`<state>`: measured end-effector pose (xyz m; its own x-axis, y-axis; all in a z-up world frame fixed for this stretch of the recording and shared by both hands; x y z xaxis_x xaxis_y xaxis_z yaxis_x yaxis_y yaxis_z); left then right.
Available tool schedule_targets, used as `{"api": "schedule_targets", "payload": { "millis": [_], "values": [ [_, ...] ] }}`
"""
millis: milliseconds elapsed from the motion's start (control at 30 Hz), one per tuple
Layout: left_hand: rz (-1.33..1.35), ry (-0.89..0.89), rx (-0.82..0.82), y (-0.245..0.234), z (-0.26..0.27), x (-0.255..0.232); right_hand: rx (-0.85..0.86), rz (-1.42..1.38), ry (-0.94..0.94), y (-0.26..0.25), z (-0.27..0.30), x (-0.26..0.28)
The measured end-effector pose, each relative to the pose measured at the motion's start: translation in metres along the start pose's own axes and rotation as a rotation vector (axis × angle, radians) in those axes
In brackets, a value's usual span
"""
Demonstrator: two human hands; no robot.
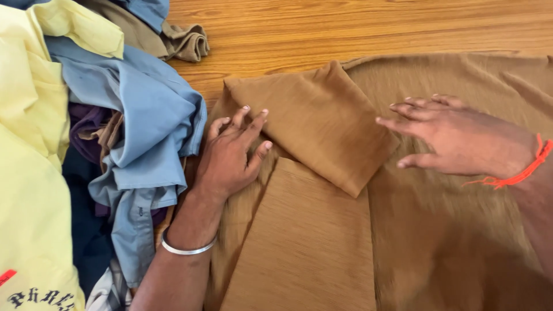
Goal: Folding a brown collared shirt and placing it into a clear plastic bag on a wooden table.
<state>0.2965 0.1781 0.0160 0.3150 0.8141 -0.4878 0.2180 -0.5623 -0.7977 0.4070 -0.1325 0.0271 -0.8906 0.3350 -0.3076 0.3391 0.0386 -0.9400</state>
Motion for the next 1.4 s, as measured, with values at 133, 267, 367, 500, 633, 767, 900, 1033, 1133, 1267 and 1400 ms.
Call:
{"api": "schedule_targets", "payload": {
  "millis": [133, 267, 367, 500, 633, 767, 900, 1033, 1133, 1267, 1400],
  "values": [
    [-0.016, 0.056, 0.016, -0.001, -0.001, -0.012, 0.016, -0.016, 0.009, -0.031, -0.026, 0.032],
    [-0.033, 0.268, 0.129, 0.01, 0.001, -0.032, -0.108, -0.339, 0.085, -0.047, -0.068, 0.074],
    [-0.091, 0.196, 0.322, 0.029, 0.005, -0.031, 0.001, -0.095, 0.04, -0.009, -0.091, 0.118],
    [-0.103, 0.138, 0.385, 0.033, 0.006, -0.026, 0.19, -0.185, 0.052, 0.02, -0.091, 0.132],
    [-0.05, 0.162, 0.368, 0.034, 0.004, -0.027, 0.32, -0.282, -0.053, 0.035, -0.079, 0.095],
    [-0.02, 0.157, 0.342, 0.03, 0.004, -0.033, 0.195, -0.28, 0.112, 0.07, -0.059, 0.031],
    [-0.06, 0.112, 0.351, 0.03, 0.001, -0.033, 0.108, -0.223, 0.211, 0.055, -0.054, 0.026],
    [-0.096, 0.167, 0.336, 0.023, -0.005, -0.041, 0.338, -0.109, 0.24, 0.028, -0.079, 0.022],
    [-0.043, 0.22, 0.301, 0.028, 0.002, -0.039, 0.365, -0.125, 0.364, 0.042, -0.095, -0.001],
    [-0.04, 0.166, 0.352, 0.034, 0.002, -0.031, 0.082, -0.231, 0.432, 0.057, -0.131, -0.023],
    [0.009, 0.137, 0.357, 0.035, 0.001, -0.027, 0.23, -0.271, 0.524, 0.089, -0.133, -0.035]
  ]
}}
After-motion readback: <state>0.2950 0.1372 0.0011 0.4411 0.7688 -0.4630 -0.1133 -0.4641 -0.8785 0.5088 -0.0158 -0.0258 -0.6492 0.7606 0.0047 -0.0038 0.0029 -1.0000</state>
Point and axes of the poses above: each hand's wrist, its own z-axis away from the middle knuckle, its own y-axis out of the palm, x = y × z, the point moved 7 cm from there along -z, towards the middle knuckle, and after that the axes turned 12 degrees about z, right-handed, at the moved point
